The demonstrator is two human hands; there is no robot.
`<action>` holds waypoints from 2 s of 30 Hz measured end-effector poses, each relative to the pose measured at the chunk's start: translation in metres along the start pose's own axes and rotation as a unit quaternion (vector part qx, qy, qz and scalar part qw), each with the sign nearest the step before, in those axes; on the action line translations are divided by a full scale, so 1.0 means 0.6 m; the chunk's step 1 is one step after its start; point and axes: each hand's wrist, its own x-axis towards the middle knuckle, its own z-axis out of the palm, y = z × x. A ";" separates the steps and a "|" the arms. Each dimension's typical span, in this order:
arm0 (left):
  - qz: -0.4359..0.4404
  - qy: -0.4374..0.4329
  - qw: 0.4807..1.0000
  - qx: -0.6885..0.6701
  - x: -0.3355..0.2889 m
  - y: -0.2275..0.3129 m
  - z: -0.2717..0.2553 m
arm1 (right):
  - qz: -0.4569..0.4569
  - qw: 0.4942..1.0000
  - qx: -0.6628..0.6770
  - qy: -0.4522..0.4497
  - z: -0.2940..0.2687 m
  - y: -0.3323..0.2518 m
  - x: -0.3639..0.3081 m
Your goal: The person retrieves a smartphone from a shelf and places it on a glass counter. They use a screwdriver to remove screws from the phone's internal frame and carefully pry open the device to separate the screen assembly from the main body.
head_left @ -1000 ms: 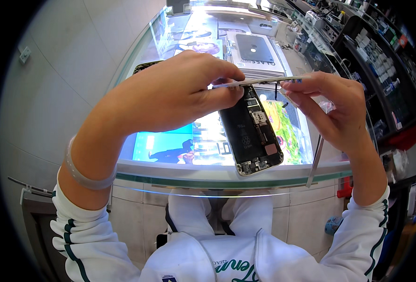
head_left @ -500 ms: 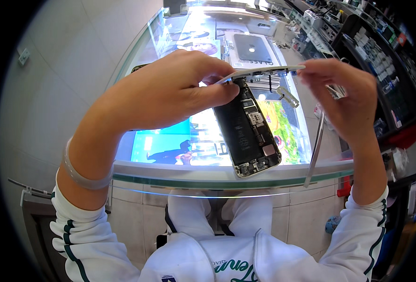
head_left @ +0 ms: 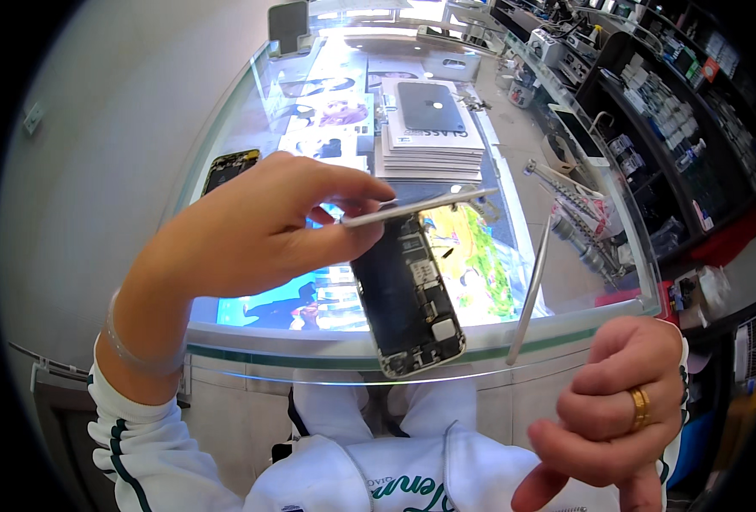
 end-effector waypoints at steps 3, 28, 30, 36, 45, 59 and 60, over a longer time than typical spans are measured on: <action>-0.012 0.000 1.000 -0.029 0.002 0.007 0.000 | -0.017 0.998 -0.006 0.058 0.015 0.009 -0.013; 0.028 0.018 0.999 0.021 0.004 0.014 0.020 | 0.611 0.753 -0.155 -0.187 -0.129 -0.005 -0.118; 0.047 0.038 0.996 0.060 0.005 0.008 0.020 | 0.594 0.761 -0.160 -0.205 -0.127 -0.011 -0.121; 0.052 0.111 0.990 0.068 0.005 -0.024 0.029 | 0.662 0.730 -0.146 -0.090 -0.143 0.026 -0.074; -0.030 0.097 0.987 0.125 0.003 0.001 0.026 | 0.586 0.780 0.079 0.206 -0.060 0.182 -0.078; 0.069 0.157 0.976 0.137 0.000 -0.015 0.039 | 0.456 0.862 -0.159 -0.155 -0.066 0.177 -0.122; 0.107 0.169 0.969 0.143 0.004 -0.022 0.041 | 0.445 0.862 -0.160 -0.185 -0.067 0.178 -0.129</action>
